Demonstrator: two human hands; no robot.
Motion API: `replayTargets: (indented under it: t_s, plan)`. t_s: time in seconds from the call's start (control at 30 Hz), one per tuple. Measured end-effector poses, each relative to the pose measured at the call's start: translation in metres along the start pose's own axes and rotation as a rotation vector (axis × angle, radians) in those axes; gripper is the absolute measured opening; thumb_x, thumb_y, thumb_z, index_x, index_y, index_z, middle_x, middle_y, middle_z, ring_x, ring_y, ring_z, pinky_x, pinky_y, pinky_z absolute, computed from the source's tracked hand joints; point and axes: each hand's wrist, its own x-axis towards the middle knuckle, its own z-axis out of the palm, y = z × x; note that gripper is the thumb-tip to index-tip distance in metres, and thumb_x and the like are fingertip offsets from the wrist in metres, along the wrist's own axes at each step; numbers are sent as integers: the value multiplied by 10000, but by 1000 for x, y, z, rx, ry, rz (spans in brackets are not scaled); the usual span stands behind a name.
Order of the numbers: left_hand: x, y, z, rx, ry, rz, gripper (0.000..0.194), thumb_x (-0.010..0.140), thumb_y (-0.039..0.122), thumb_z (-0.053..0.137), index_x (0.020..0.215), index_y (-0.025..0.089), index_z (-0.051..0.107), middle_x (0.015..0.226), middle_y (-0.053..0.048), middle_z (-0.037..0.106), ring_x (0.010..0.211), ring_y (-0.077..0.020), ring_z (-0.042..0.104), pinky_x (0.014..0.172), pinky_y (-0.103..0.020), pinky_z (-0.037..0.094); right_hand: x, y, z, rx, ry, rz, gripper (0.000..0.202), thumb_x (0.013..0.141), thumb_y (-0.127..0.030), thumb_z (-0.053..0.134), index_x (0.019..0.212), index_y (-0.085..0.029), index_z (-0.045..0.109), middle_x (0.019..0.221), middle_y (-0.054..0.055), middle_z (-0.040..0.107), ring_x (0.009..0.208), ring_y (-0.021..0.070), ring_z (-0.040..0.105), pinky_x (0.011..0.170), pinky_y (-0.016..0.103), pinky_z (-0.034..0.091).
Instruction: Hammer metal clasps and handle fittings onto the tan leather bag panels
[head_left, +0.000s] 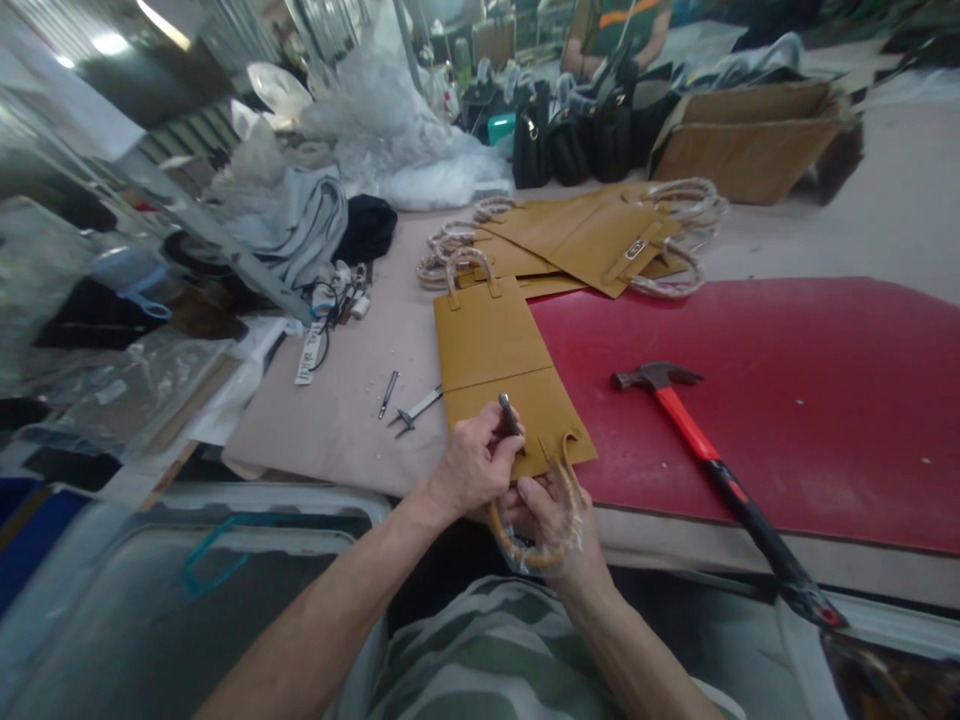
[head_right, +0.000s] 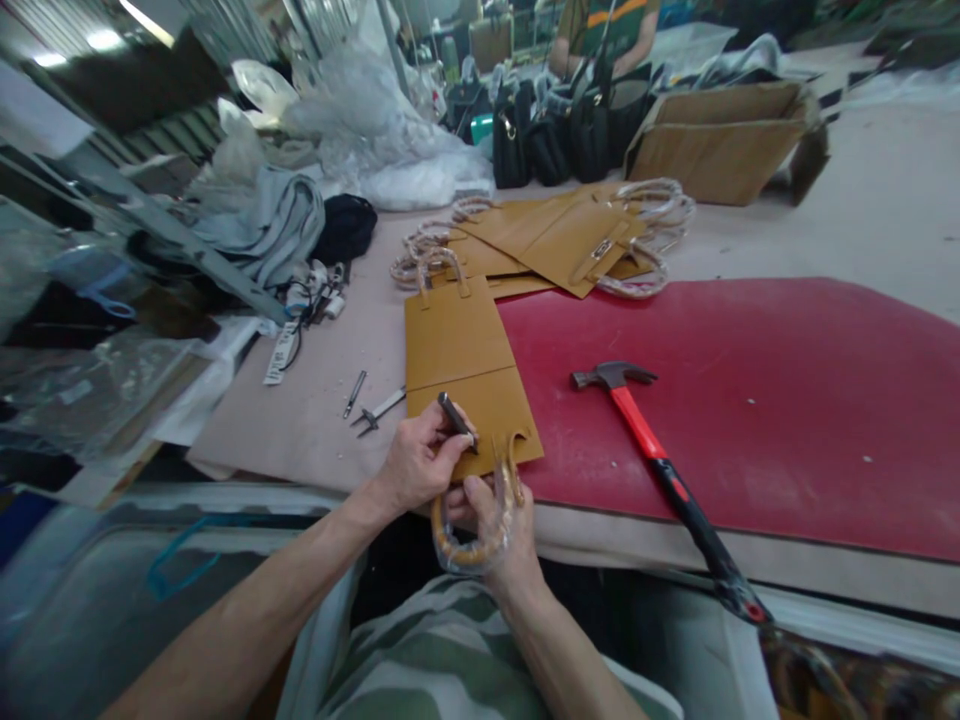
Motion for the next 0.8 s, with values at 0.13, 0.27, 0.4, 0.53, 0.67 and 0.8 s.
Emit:
replayTargets:
  t_s: [0.13, 0.27, 0.4, 0.53, 0.67, 0.8]
  plan:
    - [-5, -10, 5, 74, -16, 59, 139, 844, 108, 586, 961, 182, 575, 851, -30, 697, 755, -151, 697, 707, -244, 567, -11, -11, -4, -75, -4, 47, 355, 786, -512, 736, 835, -165, 681, 760, 55, 721, 629, 170, 682, 593, 271, 585]
    - [-10, -14, 6, 191, -41, 117, 119, 863, 127, 563, 967, 185, 569, 840, -41, 677, 753, -174, 685, 703, -273, 560, -17, -10, -10, -106, 30, 84, 458, 752, -574, 744, 921, -155, 670, 787, 84, 737, 611, 177, 677, 600, 300, 585]
    - [-13, -16, 7, 266, -70, 182, 113, 887, 135, 535, 987, 184, 556, 833, -55, 671, 758, -192, 693, 714, -294, 568, -28, 2, -25, -67, 124, 183, 540, 672, -579, 795, 980, -165, 635, 793, 73, 731, 613, 201, 676, 591, 337, 572]
    - [-16, -17, 9, 264, -48, 219, 141, 889, 125, 533, 1016, 187, 545, 875, -72, 690, 824, -206, 720, 758, -302, 587, -41, -10, -59, -404, 115, 181, 385, 762, -535, 655, 879, -168, 674, 671, 38, 680, 532, 176, 607, 519, 300, 494]
    - [-17, -18, 10, 281, -33, 227, 147, 889, 136, 541, 1026, 189, 543, 885, -75, 702, 827, -210, 730, 756, -307, 596, -36, -52, -107, -925, 383, -138, 377, 808, -508, 542, 943, -193, 699, 763, 74, 716, 666, 239, 672, 651, 369, 537]
    - [-16, -18, 10, 288, -53, 236, 143, 891, 140, 533, 1024, 191, 535, 879, -72, 706, 807, -206, 729, 743, -305, 598, -16, -89, -151, -1456, 583, -577, 409, 853, -465, 458, 1002, -151, 673, 1021, 187, 697, 965, 336, 655, 854, 459, 512]
